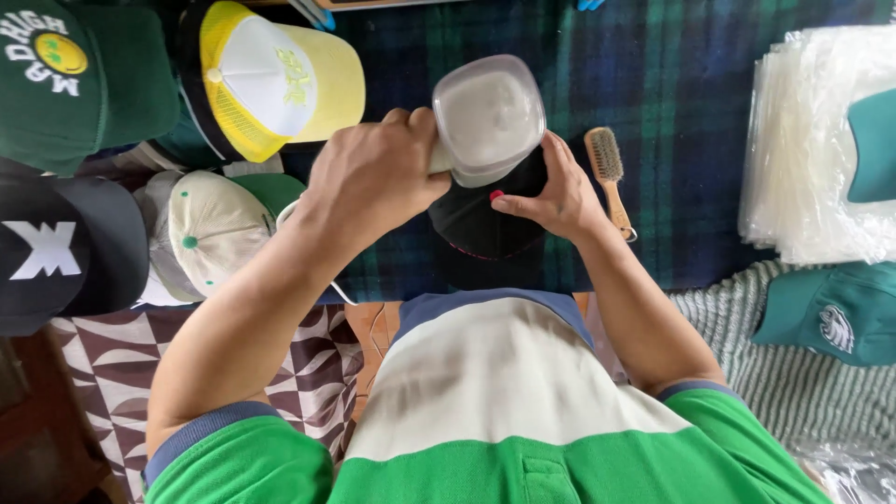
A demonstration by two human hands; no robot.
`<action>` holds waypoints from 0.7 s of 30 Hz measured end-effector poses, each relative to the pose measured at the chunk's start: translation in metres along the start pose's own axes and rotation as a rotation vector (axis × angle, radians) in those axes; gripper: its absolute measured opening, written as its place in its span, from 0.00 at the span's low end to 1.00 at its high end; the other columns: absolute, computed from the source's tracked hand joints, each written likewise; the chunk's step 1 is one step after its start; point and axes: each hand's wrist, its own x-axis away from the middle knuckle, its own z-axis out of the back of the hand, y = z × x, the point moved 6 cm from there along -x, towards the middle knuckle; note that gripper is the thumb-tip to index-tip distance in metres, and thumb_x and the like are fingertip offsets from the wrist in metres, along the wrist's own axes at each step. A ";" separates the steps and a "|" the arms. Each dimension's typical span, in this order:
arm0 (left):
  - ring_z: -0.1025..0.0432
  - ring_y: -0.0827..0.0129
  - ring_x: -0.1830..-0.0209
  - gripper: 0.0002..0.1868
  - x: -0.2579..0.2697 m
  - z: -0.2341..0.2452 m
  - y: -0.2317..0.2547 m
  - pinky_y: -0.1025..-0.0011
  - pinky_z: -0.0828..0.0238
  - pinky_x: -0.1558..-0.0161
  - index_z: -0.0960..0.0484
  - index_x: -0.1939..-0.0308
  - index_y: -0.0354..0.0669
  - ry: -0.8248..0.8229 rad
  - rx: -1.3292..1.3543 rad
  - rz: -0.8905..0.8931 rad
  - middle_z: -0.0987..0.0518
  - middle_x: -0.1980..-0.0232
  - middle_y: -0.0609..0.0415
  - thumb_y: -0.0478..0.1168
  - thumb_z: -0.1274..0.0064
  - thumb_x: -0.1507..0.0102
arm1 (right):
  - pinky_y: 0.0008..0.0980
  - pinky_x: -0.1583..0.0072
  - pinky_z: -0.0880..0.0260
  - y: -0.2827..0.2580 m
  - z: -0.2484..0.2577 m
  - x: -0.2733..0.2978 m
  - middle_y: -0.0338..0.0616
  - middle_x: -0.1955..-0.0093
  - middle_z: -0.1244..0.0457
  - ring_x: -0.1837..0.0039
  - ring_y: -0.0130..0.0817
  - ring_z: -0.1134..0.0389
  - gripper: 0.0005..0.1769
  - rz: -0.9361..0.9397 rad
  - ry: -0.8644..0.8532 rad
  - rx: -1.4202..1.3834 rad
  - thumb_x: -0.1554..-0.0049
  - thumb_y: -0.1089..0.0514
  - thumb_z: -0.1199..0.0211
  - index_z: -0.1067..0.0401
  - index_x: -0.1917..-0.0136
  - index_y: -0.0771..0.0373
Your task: A person is cleaning and steaming a black baseball cap using a wooden brush and a handheld steamer to remove lint and wrinkles.
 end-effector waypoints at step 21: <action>0.24 0.59 0.76 0.17 -0.101 0.022 -0.008 0.62 0.28 0.72 0.20 0.48 0.38 -0.293 0.193 0.191 0.18 0.62 0.44 0.45 0.47 0.37 | 0.51 0.26 0.46 -0.001 0.002 0.001 0.57 0.20 0.49 0.20 0.53 0.48 0.67 -0.170 -0.012 -0.011 0.58 0.28 0.29 0.53 0.19 0.66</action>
